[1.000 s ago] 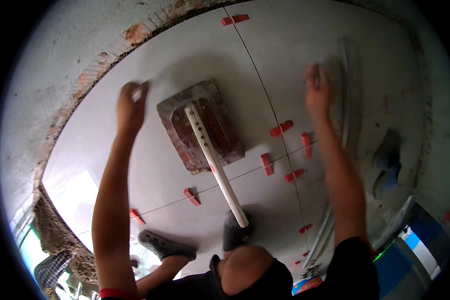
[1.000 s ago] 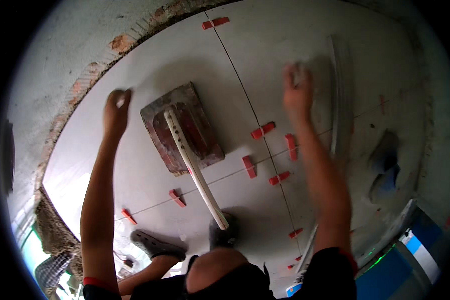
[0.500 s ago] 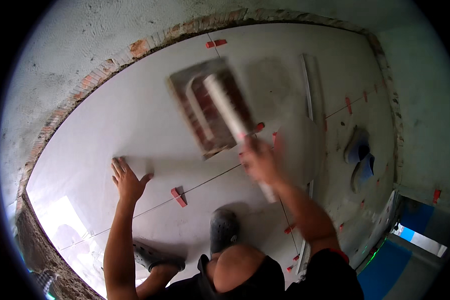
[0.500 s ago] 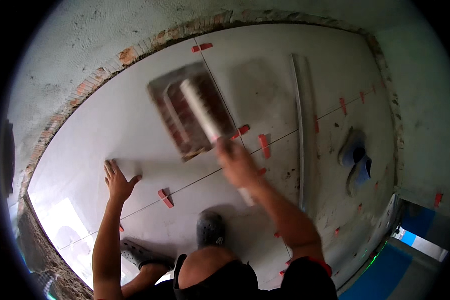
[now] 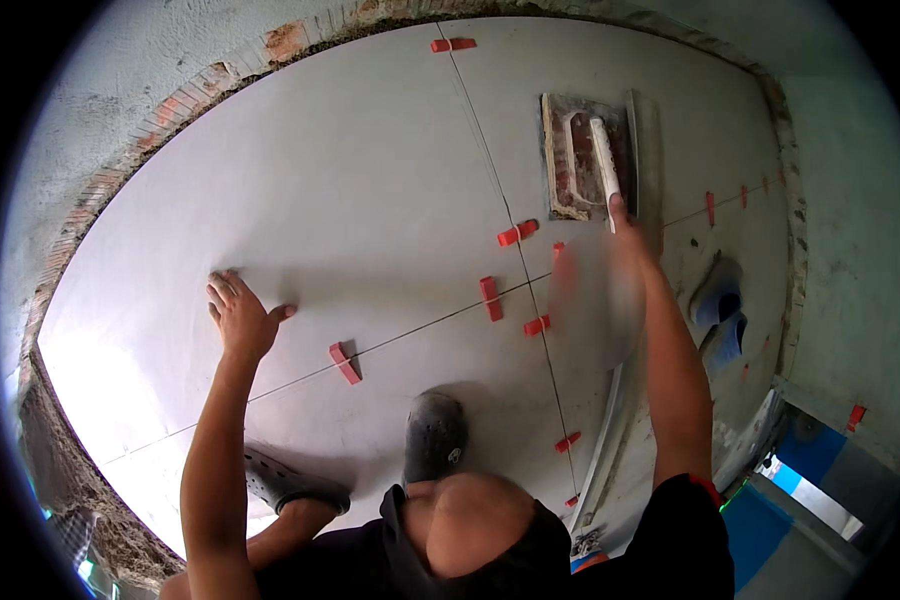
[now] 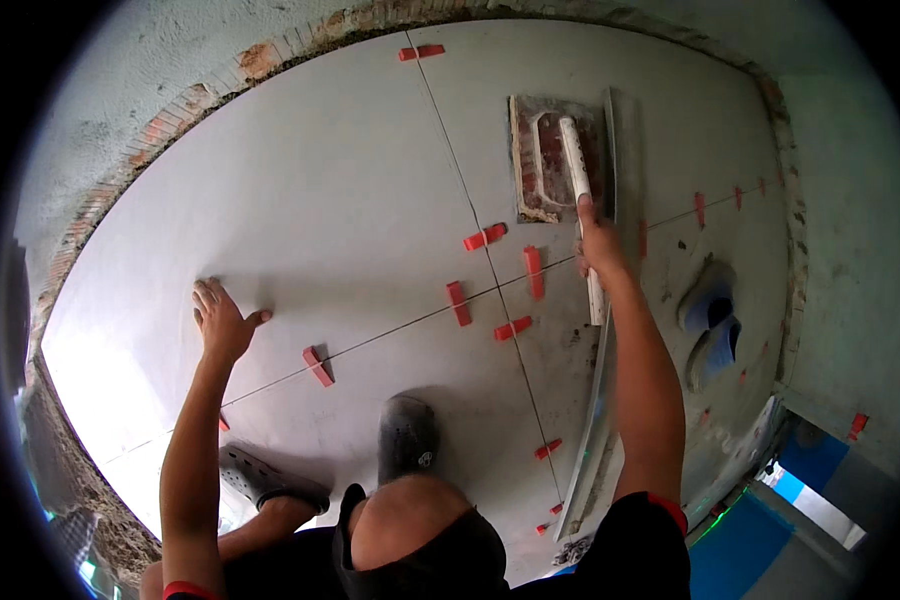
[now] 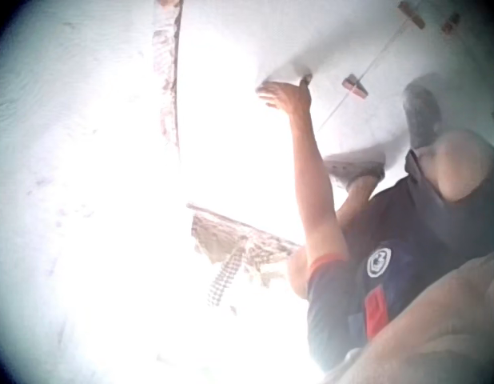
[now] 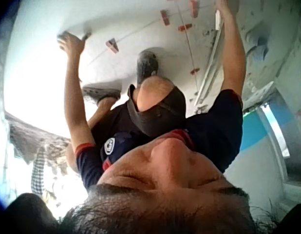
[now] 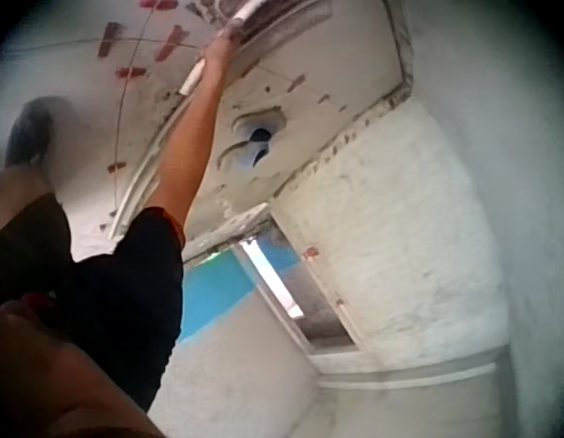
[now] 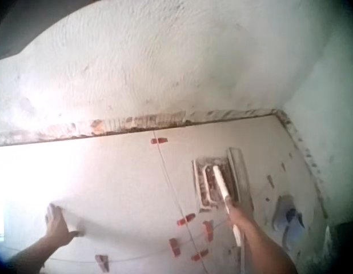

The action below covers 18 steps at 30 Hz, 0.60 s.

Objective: The person applies mortar to the back of a large floor tile, places it onto the prepared floor surface, taps it into position using a grout float, and inserts leveling spacers along the edges.

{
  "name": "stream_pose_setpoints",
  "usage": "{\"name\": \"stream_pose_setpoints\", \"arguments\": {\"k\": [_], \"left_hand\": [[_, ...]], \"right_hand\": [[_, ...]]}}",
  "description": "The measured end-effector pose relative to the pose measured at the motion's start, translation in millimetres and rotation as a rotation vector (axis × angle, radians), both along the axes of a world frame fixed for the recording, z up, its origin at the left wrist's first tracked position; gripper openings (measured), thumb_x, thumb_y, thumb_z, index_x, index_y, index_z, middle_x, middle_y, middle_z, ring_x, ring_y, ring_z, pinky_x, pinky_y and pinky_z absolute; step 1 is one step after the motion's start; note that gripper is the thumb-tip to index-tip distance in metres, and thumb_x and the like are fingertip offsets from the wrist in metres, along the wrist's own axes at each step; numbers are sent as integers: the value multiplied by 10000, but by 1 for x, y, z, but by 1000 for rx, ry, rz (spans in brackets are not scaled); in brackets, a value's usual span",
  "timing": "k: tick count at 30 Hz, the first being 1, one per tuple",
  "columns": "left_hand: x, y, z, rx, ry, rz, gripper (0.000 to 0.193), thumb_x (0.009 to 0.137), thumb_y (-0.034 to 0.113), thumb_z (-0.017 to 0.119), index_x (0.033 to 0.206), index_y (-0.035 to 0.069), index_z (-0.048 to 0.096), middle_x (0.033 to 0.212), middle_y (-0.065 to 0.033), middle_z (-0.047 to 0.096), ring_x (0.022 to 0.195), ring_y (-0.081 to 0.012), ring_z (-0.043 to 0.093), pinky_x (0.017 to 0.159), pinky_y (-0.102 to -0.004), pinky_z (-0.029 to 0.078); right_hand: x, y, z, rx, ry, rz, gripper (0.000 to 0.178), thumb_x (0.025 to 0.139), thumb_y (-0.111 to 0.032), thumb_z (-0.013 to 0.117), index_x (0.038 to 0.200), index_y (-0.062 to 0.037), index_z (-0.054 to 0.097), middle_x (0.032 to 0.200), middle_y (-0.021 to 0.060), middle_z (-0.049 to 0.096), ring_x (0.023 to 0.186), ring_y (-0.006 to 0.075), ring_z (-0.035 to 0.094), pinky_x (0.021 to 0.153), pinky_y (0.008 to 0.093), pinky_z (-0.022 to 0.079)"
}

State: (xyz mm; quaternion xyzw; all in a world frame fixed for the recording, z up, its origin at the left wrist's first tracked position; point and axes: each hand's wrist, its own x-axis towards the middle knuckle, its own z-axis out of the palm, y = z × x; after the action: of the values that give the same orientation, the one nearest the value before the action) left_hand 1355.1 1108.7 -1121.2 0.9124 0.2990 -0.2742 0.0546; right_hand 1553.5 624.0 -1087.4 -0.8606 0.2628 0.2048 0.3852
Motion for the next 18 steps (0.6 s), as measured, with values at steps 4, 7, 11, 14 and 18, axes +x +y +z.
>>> {"name": "stream_pose_setpoints", "arguments": {"k": [4, 7, 11, 14, 18], "left_hand": [[5, -2, -1, 48, 22, -19, 1158, 694, 434, 806, 1433, -115, 103, 1496, -331, 131, 1405, -441, 157, 1112, -538, 223], [7, -6, 4, 39, 31, -2, 1139, 692, 434, 807, 1433, -99, 125, 1495, -325, 140, 1403, -431, 173, 1110, -536, 232], [0, -2, -1, 63, -1, -14, 1116, 688, 436, 810, 1428, -81, 154, 1499, -311, 151, 1402, -418, 186, 1105, -533, 243], [-1, 2, 2, 54, 6, -11, 1096, 703, 438, 799, 1431, -76, 161, 1500, -303, 161, 1397, -407, 204, 1100, -534, 247], [6, -14, -6, -1, -76, -30, 929, 779, 377, 747, 1412, -77, 241, 1478, -286, 248, 1365, -402, 281, 1094, -513, 267]], "right_hand": [[3, 6, 13, 69, 17, -41, 683, 841, -721, 471, 869, -40, 514, 557, 3, 409, 379, 107, 388, 355, 293, 355], [8, 15, 54, 229, 12, -119, 648, 853, -706, 474, 821, -59, 501, 554, -9, 411, 378, 81, 378, 354, 271, 340], [5, 10, 99, 377, -153, -90, 624, 875, -685, 459, 813, -66, 499, 549, -9, 422, 383, 75, 385, 358, 252, 334], [-3, 6, 73, 219, -335, -35, 647, 881, -687, 440, 794, -50, 512, 543, 1, 432, 379, 87, 394, 362, 253, 338], [1, -1, 12, -98, -59, 93, 706, 873, -704, 423, 889, -10, 547, 547, 27, 437, 381, 132, 427, 363, 308, 372]]}}
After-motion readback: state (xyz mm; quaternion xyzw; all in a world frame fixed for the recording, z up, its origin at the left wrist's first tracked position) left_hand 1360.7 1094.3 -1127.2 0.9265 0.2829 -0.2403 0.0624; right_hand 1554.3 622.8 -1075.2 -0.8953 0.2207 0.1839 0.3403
